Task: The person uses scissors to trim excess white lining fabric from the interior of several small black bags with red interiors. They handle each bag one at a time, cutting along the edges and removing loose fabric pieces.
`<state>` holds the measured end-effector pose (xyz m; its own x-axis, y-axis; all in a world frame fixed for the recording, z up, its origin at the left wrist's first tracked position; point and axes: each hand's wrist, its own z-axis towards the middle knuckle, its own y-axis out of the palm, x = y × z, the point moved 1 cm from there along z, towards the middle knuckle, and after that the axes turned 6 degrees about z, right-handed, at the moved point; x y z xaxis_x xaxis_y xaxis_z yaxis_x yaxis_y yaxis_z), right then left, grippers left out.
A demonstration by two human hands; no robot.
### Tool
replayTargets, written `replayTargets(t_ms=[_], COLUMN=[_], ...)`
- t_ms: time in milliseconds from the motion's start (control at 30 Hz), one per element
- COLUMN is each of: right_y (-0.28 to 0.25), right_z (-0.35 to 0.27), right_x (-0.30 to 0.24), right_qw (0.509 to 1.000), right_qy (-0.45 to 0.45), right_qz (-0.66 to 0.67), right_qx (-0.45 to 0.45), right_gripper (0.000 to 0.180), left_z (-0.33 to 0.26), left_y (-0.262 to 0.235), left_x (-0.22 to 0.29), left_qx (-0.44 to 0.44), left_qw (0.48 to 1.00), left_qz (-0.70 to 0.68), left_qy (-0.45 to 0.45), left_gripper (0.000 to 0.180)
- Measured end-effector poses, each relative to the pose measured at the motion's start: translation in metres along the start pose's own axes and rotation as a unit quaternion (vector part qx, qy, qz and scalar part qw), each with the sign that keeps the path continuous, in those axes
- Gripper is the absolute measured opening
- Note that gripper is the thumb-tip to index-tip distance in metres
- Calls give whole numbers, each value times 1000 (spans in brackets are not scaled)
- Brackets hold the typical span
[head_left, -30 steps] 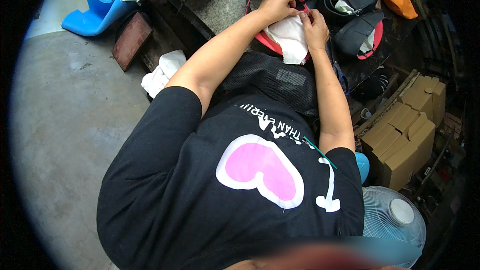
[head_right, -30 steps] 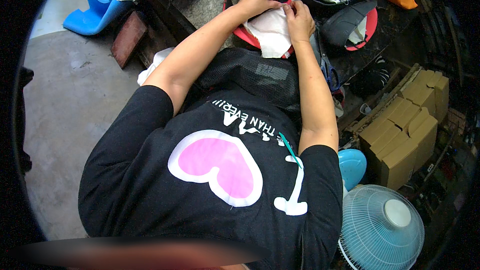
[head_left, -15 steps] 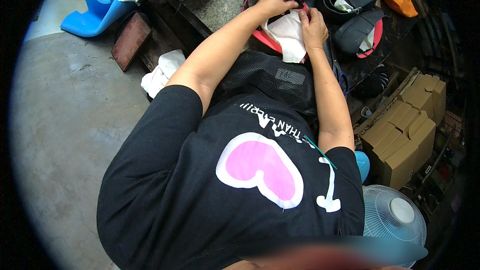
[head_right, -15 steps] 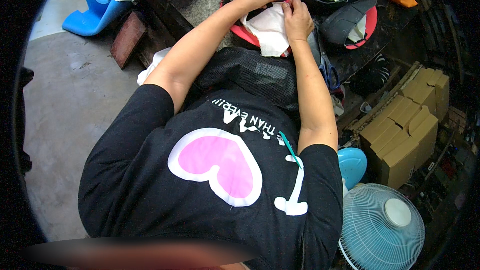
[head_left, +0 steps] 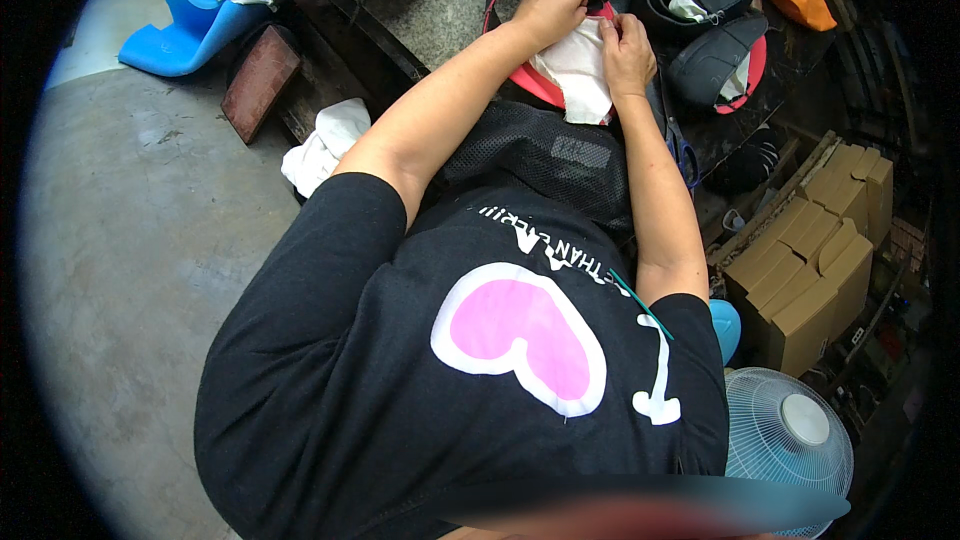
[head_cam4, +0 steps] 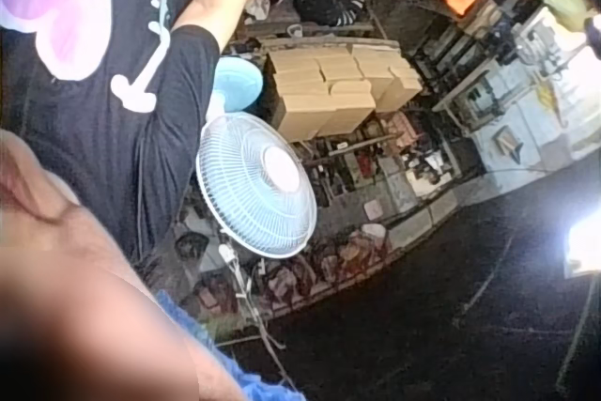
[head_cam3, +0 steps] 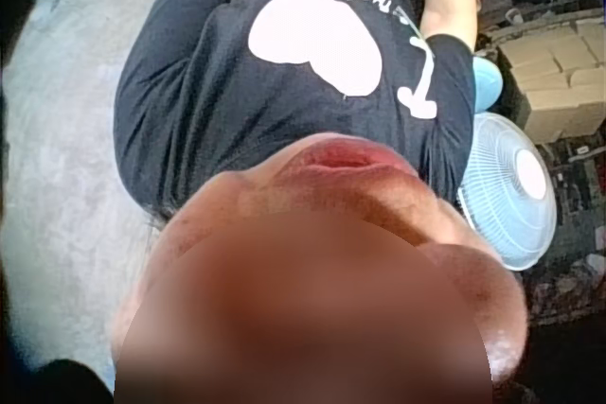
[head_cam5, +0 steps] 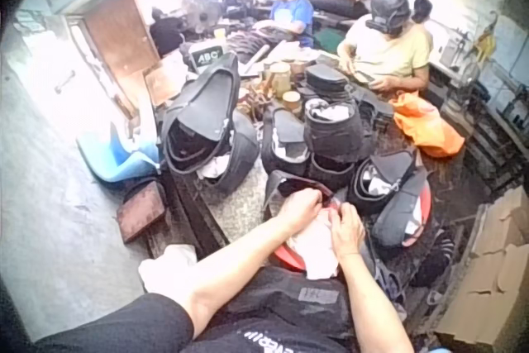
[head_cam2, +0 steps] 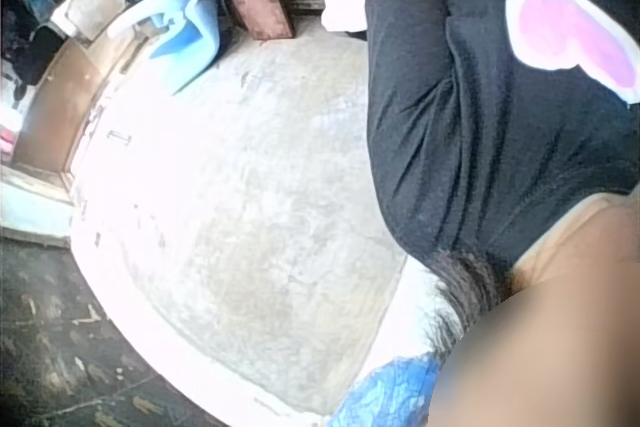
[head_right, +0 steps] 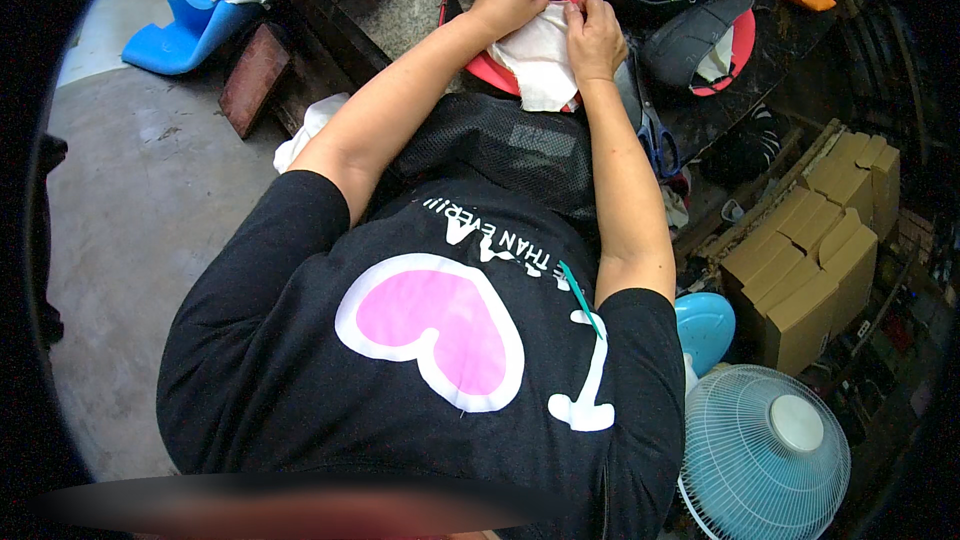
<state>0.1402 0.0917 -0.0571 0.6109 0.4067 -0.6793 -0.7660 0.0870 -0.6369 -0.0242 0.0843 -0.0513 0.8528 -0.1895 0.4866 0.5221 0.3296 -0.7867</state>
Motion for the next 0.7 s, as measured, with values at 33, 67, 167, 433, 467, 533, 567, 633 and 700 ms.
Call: replayTargets(t_ms=[33,67,167,433,467,533,567,633,700], right_y=[0,-1,-2,1,2,2,2,2,1], right_z=[0,1,4,18,18,17,16,17,19], right_x=[-1,-2,-6,-16,-16,-15,-15,-14,-13], right_qw=[1000,1000,997,984,982,982,983,983,981], right_qy=[4,8,56,116,120,120,119,122,139], right_qz=[-3,-6,-47,-119,-127,-122,-122,-118,-103], right_qx=[-2,-4,-36,-70,-74,-73,-69,-74,-82], right_gripper=[22,23,26,28,27,27,27,28,31], left_z=[-1,-1,0,-3,-3,-3,-2,1,5], left_y=[2,3,8,6,6,5,5,5,6], left_x=[-2,-3,-8,-9,-8,-7,-6,-4,-2], left_qx=[8,7,-4,-47,-60,-62,-72,-68,-88], left_qw=[1000,1000,999,993,990,992,991,993,990], left_qz=[-9,-16,-18,-72,-84,-72,-61,-19,7], left_qy=[-10,-24,-36,-86,-98,-87,-92,-91,-106], left_gripper=[18,18,19,22,23,28,30,34,35])
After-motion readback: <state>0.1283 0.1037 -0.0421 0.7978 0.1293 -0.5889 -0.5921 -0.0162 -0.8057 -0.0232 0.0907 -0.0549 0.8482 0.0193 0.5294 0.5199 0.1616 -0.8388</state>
